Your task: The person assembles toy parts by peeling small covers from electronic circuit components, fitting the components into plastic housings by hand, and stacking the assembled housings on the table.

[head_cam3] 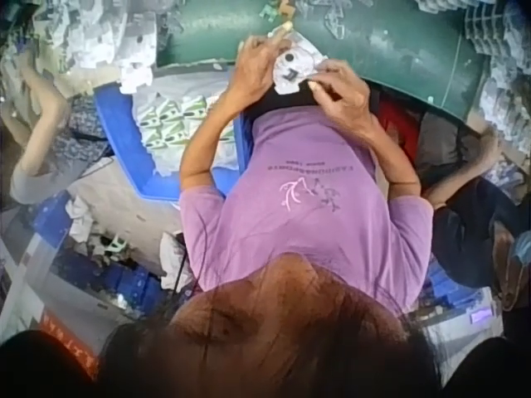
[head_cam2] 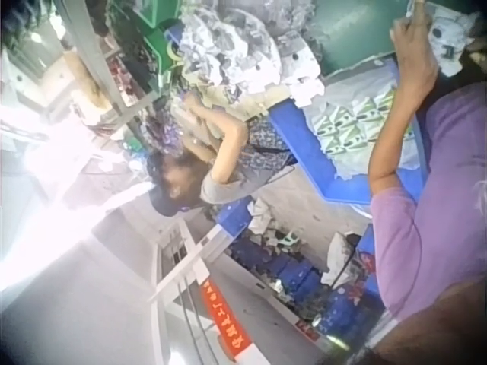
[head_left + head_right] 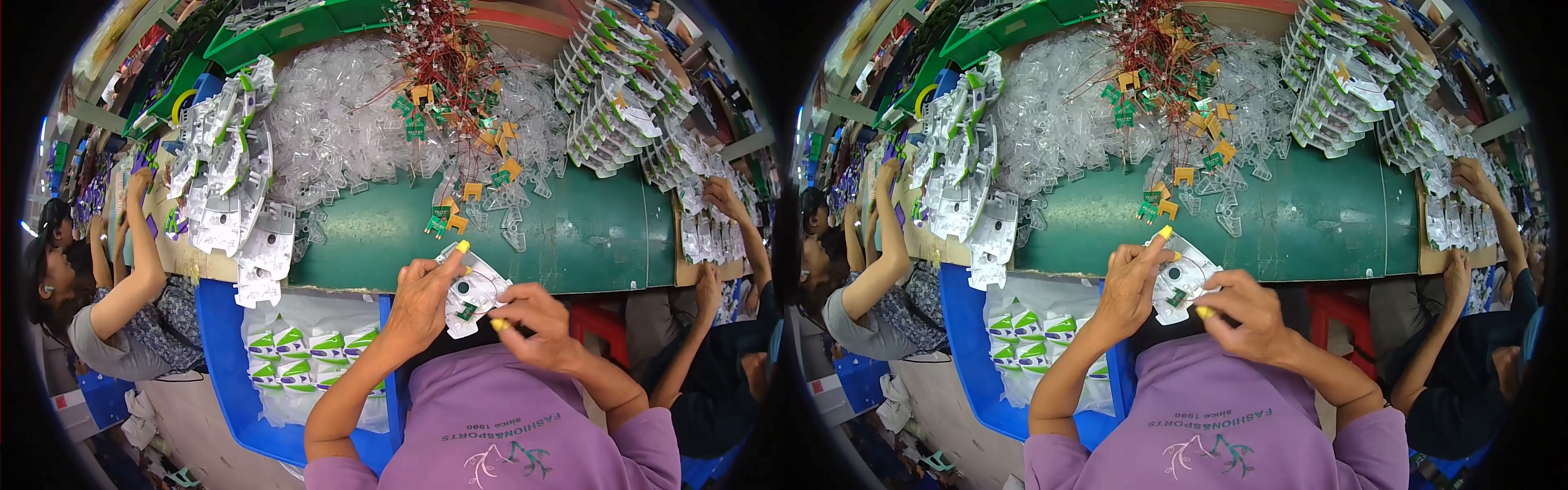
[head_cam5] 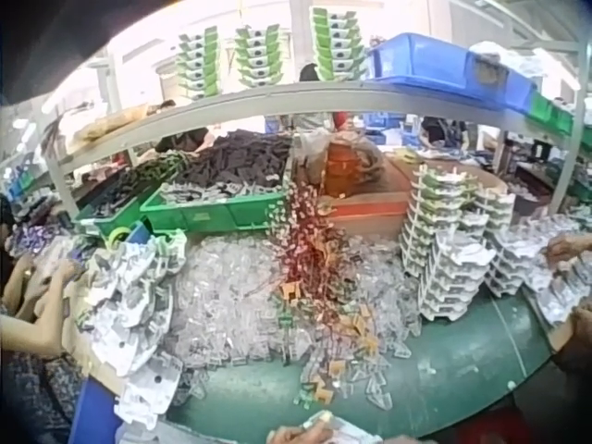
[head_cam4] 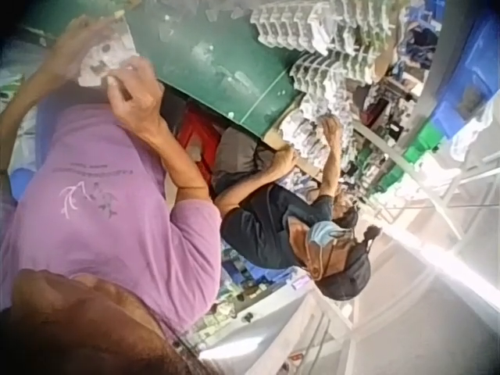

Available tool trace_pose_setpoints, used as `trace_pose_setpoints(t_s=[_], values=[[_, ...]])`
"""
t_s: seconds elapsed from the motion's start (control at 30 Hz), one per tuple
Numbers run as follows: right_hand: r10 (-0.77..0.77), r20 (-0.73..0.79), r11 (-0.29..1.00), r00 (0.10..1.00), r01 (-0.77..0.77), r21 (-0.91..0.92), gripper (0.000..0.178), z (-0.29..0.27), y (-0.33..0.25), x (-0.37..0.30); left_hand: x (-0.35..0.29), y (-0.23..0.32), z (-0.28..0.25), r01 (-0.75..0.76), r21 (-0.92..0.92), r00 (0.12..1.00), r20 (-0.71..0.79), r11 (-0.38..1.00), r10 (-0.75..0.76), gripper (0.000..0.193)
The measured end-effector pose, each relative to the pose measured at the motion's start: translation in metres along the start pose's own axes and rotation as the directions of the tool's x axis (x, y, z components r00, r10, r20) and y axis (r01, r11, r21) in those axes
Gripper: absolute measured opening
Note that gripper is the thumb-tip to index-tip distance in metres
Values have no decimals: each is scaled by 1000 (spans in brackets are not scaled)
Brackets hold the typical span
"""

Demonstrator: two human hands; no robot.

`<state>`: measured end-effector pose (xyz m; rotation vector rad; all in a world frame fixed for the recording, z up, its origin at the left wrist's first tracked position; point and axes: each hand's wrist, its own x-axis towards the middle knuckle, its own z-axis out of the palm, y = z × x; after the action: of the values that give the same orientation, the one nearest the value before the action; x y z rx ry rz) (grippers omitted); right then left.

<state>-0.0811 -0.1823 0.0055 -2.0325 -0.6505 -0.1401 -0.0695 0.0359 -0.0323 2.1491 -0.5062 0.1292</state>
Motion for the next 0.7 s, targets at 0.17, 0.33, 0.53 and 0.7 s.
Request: trace_pose_setpoints(t_s=[0.17, 0.33, 0.53, 0.7], values=[[403, 0, 915, 915, -403, -22, 30, -11, 23, -11, 6, 2, 11, -26, 70, 1000, -14, 997, 27, 51], [328, -48, 943, 943, -325, 70, 27, -18, 39, -12, 2, 21, -2, 72, 29, 980, -187, 997, -65, 38], [182, -615, 941, 768, -317, -117, 19, -169, 67, -15, 2, 69, -4, -1, -529, 989, 123, 849, 78, 29], [260, -789, 942, 557, -327, 79, 14, -290, 125, 9, 41, 187, -6, 781, -625, 479, 577, -21, 662, 51]])
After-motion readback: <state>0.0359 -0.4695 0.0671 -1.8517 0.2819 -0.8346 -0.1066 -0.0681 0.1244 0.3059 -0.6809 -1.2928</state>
